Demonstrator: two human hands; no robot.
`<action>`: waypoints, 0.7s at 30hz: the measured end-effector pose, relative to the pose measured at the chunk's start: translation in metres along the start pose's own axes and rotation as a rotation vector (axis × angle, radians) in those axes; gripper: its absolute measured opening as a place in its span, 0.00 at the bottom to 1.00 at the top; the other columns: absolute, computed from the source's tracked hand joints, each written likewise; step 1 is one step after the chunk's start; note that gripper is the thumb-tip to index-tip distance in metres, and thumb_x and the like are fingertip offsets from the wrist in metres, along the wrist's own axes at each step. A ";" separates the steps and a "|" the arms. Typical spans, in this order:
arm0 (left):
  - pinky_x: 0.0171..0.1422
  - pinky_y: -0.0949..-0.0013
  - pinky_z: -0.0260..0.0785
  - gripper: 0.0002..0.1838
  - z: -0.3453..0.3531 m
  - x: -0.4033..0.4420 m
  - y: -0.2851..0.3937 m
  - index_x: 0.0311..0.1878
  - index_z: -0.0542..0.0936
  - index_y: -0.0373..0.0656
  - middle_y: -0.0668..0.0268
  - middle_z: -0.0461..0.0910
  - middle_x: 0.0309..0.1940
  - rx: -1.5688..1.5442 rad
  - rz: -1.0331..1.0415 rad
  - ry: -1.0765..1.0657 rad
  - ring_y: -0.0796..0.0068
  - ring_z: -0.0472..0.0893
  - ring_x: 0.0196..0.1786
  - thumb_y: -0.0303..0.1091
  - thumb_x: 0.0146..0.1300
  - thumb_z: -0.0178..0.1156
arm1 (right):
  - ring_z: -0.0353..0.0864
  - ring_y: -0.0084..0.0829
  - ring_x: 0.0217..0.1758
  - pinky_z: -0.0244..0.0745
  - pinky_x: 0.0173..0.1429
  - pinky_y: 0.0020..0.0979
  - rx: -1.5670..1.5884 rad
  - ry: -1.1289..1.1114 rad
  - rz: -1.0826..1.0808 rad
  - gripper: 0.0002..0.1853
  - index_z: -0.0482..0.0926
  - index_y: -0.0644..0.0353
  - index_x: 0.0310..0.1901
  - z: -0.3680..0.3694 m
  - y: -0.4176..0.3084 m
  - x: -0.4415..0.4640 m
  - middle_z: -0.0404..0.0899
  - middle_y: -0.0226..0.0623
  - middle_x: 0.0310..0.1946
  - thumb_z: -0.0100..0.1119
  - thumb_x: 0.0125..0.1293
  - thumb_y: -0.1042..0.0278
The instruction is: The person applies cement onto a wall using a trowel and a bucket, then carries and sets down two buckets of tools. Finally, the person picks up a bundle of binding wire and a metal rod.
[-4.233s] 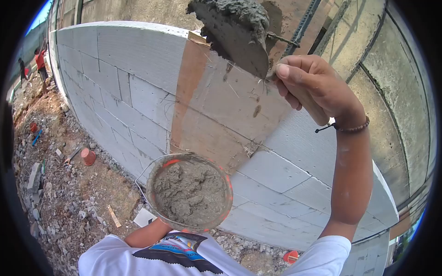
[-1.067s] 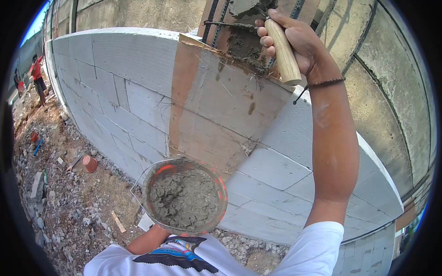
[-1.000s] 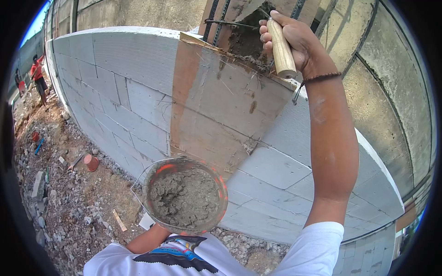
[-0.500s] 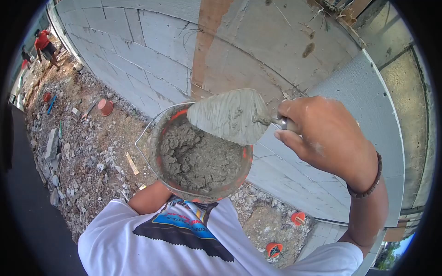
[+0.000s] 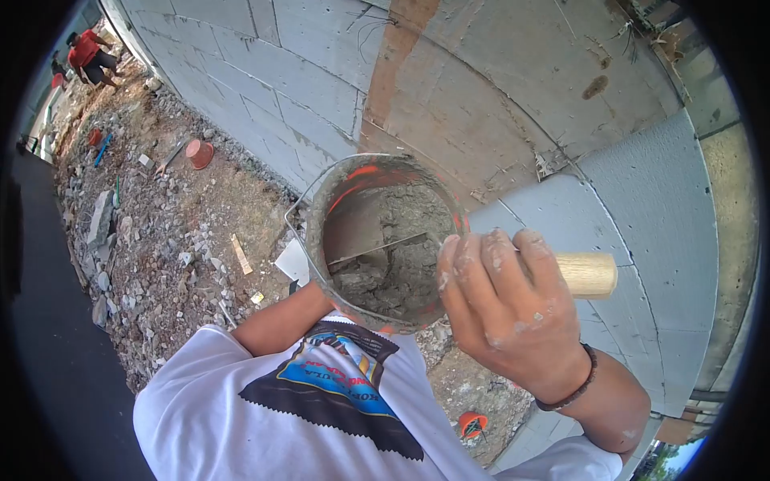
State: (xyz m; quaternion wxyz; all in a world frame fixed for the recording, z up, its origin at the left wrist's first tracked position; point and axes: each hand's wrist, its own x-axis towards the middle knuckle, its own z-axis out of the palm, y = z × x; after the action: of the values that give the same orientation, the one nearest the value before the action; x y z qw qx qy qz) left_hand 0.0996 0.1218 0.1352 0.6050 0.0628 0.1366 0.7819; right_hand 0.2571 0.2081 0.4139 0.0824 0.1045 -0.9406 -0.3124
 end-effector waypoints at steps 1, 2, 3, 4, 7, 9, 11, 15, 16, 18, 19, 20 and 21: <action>0.73 0.55 0.69 0.33 -0.004 0.003 -0.004 0.74 0.65 0.48 0.59 0.69 0.70 0.007 0.019 0.007 0.62 0.71 0.70 0.58 0.73 0.48 | 0.79 0.38 0.42 0.73 0.49 0.36 -0.009 0.059 0.043 0.11 0.82 0.65 0.39 -0.003 0.010 -0.003 0.80 0.41 0.36 0.60 0.56 0.69; 0.73 0.55 0.69 0.33 -0.007 0.001 -0.007 0.74 0.66 0.48 0.59 0.69 0.70 0.018 0.034 0.011 0.62 0.71 0.70 0.58 0.73 0.48 | 0.79 0.38 0.42 0.73 0.49 0.36 -0.003 0.058 0.030 0.11 0.82 0.65 0.39 0.002 0.016 -0.006 0.80 0.41 0.36 0.60 0.56 0.69; 0.73 0.55 0.69 0.33 -0.009 -0.001 -0.011 0.74 0.66 0.48 0.59 0.69 0.70 0.035 0.040 0.014 0.62 0.72 0.70 0.57 0.73 0.48 | 0.80 0.36 0.42 0.74 0.48 0.36 0.006 -0.076 0.184 0.10 0.82 0.63 0.39 0.007 0.021 -0.010 0.80 0.40 0.36 0.60 0.56 0.70; 0.73 0.55 0.69 0.33 -0.012 -0.004 -0.012 0.74 0.66 0.48 0.59 0.69 0.70 0.036 0.034 0.018 0.62 0.72 0.70 0.57 0.73 0.48 | 0.81 0.35 0.42 0.75 0.48 0.36 0.015 -0.210 0.344 0.08 0.81 0.61 0.38 0.014 0.023 -0.011 0.80 0.39 0.36 0.60 0.56 0.71; 0.70 0.56 0.71 0.28 -0.011 -0.006 -0.008 0.73 0.67 0.46 0.60 0.72 0.68 -0.236 -0.073 0.034 0.64 0.74 0.67 0.50 0.76 0.47 | 0.83 0.34 0.38 0.77 0.45 0.35 0.151 -0.348 0.312 0.06 0.79 0.60 0.36 0.070 0.013 -0.010 0.80 0.38 0.32 0.59 0.57 0.72; 0.71 0.58 0.70 0.25 -0.018 -0.001 -0.015 0.73 0.67 0.46 0.61 0.72 0.68 -0.172 -0.061 -0.028 0.67 0.74 0.67 0.45 0.77 0.48 | 0.83 0.35 0.37 0.78 0.43 0.35 0.242 -0.361 0.281 0.05 0.79 0.59 0.35 0.093 -0.020 -0.009 0.80 0.38 0.31 0.59 0.57 0.72; 0.71 0.58 0.70 0.26 0.015 -0.009 -0.005 0.73 0.67 0.46 0.62 0.72 0.69 -0.083 -0.009 0.052 0.67 0.74 0.67 0.44 0.77 0.49 | 0.84 0.36 0.35 0.78 0.42 0.35 0.326 -0.359 0.231 0.04 0.79 0.59 0.34 0.090 -0.034 -0.008 0.81 0.38 0.31 0.59 0.56 0.72; 0.68 0.58 0.74 0.23 -0.005 -0.009 -0.015 0.69 0.70 0.43 0.60 0.74 0.65 0.437 0.116 0.058 0.65 0.78 0.62 0.39 0.75 0.49 | 0.86 0.37 0.35 0.79 0.40 0.35 0.511 -0.493 0.196 0.05 0.79 0.60 0.33 0.081 -0.042 -0.010 0.82 0.40 0.31 0.61 0.57 0.70; 0.68 0.56 0.74 0.23 -0.014 -0.004 -0.018 0.70 0.69 0.43 0.60 0.74 0.65 0.561 0.126 0.011 0.64 0.77 0.63 0.37 0.74 0.50 | 0.86 0.37 0.36 0.79 0.40 0.36 0.550 -0.503 0.210 0.05 0.79 0.60 0.33 0.084 -0.041 -0.010 0.83 0.41 0.31 0.61 0.59 0.69; 0.73 0.56 0.69 0.26 -0.014 0.005 -0.015 0.72 0.67 0.45 0.60 0.73 0.66 -0.086 -0.009 -0.017 0.64 0.74 0.67 0.36 0.72 0.54 | 0.86 0.39 0.36 0.80 0.39 0.38 0.596 -0.508 0.249 0.06 0.80 0.61 0.33 0.074 -0.033 -0.008 0.82 0.42 0.31 0.61 0.61 0.68; 0.74 0.58 0.67 0.26 -0.032 0.013 -0.025 0.74 0.65 0.46 0.62 0.71 0.69 -0.160 -0.036 0.009 0.65 0.73 0.68 0.40 0.75 0.52 | 0.86 0.41 0.35 0.80 0.39 0.39 0.652 -0.520 0.284 0.07 0.80 0.61 0.34 0.068 -0.031 -0.008 0.82 0.44 0.31 0.60 0.64 0.66; 0.75 0.59 0.66 0.27 -0.041 0.019 -0.030 0.75 0.64 0.48 0.63 0.69 0.71 -0.237 -0.059 0.033 0.67 0.71 0.70 0.44 0.77 0.49 | 0.86 0.41 0.35 0.80 0.39 0.39 0.644 -0.516 0.283 0.07 0.80 0.61 0.34 0.064 -0.029 -0.008 0.82 0.44 0.31 0.60 0.64 0.66; 0.75 0.59 0.66 0.27 -0.019 0.015 -0.021 0.75 0.64 0.48 0.63 0.69 0.71 -0.241 -0.052 0.026 0.67 0.71 0.70 0.44 0.77 0.49 | 0.85 0.44 0.34 0.80 0.39 0.41 0.705 -0.527 0.311 0.09 0.80 0.62 0.35 0.061 -0.027 -0.010 0.82 0.45 0.31 0.60 0.66 0.64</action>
State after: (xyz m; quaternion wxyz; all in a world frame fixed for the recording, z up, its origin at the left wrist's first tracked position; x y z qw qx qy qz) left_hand 0.1100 0.1384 0.1102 0.6263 -0.0242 0.0509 0.7776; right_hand 0.2572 0.2243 0.3487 -0.1541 -0.0991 -0.9827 0.0267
